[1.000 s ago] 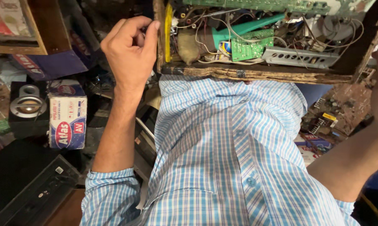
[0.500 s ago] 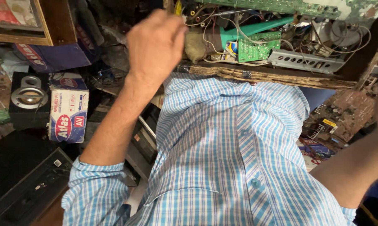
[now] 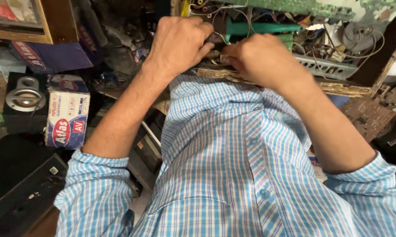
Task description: The person holds a large green circuit board on their lap and unscrews components from it using a screwdriver, brushes the board, and then solders points on the board with a yellow-handled soldering iron, steadying the board with the other hand.
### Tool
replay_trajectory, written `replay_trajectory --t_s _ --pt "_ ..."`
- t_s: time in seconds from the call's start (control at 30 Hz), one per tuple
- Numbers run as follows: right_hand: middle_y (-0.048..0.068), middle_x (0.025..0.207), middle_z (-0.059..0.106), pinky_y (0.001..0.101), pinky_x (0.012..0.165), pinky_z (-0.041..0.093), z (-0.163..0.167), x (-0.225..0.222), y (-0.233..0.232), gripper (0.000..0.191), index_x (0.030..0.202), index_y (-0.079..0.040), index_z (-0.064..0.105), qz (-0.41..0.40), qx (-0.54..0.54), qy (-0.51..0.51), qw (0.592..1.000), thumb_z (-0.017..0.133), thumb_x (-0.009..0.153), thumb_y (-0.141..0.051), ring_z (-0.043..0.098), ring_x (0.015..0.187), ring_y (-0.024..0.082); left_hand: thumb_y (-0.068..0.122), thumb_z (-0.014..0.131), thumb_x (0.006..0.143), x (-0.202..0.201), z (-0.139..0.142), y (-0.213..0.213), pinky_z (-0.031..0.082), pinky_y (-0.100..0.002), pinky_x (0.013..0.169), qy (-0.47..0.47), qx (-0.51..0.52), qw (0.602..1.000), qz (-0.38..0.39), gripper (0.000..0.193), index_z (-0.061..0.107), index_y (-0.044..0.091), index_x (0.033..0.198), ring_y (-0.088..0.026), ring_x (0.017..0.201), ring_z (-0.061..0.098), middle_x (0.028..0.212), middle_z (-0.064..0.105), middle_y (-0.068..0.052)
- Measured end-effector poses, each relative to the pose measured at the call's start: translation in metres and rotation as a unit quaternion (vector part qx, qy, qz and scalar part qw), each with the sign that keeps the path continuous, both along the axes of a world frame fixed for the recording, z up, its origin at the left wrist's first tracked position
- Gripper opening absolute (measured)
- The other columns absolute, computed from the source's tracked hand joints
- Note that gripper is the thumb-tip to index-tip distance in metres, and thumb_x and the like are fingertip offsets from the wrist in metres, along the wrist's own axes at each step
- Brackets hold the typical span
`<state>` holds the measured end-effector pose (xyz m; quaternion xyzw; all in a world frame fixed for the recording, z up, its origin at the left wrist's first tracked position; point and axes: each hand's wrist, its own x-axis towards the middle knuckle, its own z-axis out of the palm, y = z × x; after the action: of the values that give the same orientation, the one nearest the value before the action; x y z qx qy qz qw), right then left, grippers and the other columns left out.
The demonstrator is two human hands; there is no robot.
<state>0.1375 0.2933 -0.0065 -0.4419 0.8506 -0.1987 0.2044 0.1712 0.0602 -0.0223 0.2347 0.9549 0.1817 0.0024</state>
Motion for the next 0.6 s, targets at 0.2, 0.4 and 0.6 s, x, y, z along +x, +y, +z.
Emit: replay_trajectory --t_s 0.2,0.4,0.6 --pt "0.016 0.076 0.073 0.0471 0.061 0.059 -0.033 -0.005 -0.023 0.009 0.08 -0.009 0.073 0.04 0.068 0.076 0.994 0.069 0.083 -0.016 0.072 0.067 0.034 0.026 0.084 0.086 -0.008 -0.006 -0.011 0.053 -0.043 0.064 0.016 0.041 0.999 0.017 0.022 0.074 0.008 0.095 -0.032 0.075 0.068 0.083 0.067 -0.009" --pt "0.018 0.074 0.072 0.0473 0.061 0.059 -0.017 -0.007 -0.03 0.01 0.074 -0.006 0.072 0.05 0.071 0.08 0.993 0.068 0.079 -0.014 0.073 0.068 0.035 0.027 0.081 0.084 -0.015 0.005 -0.003 0.053 -0.046 0.065 -0.01 0.075 0.996 0.037 0.027 0.074 0.007 0.1 -0.035 0.076 0.067 0.086 0.068 -0.013" --pt "0.016 0.078 0.072 0.0494 0.064 0.056 0.061 0.005 0.038 0.016 0.092 -0.005 0.069 -0.082 -0.054 -0.064 0.993 0.07 0.081 -0.017 0.071 0.069 0.036 0.03 0.082 0.082 -0.012 0.035 0.006 0.054 -0.046 0.067 -0.073 0.033 0.997 0.021 0.027 0.073 0.007 0.091 -0.035 0.078 0.069 0.082 0.068 -0.013"
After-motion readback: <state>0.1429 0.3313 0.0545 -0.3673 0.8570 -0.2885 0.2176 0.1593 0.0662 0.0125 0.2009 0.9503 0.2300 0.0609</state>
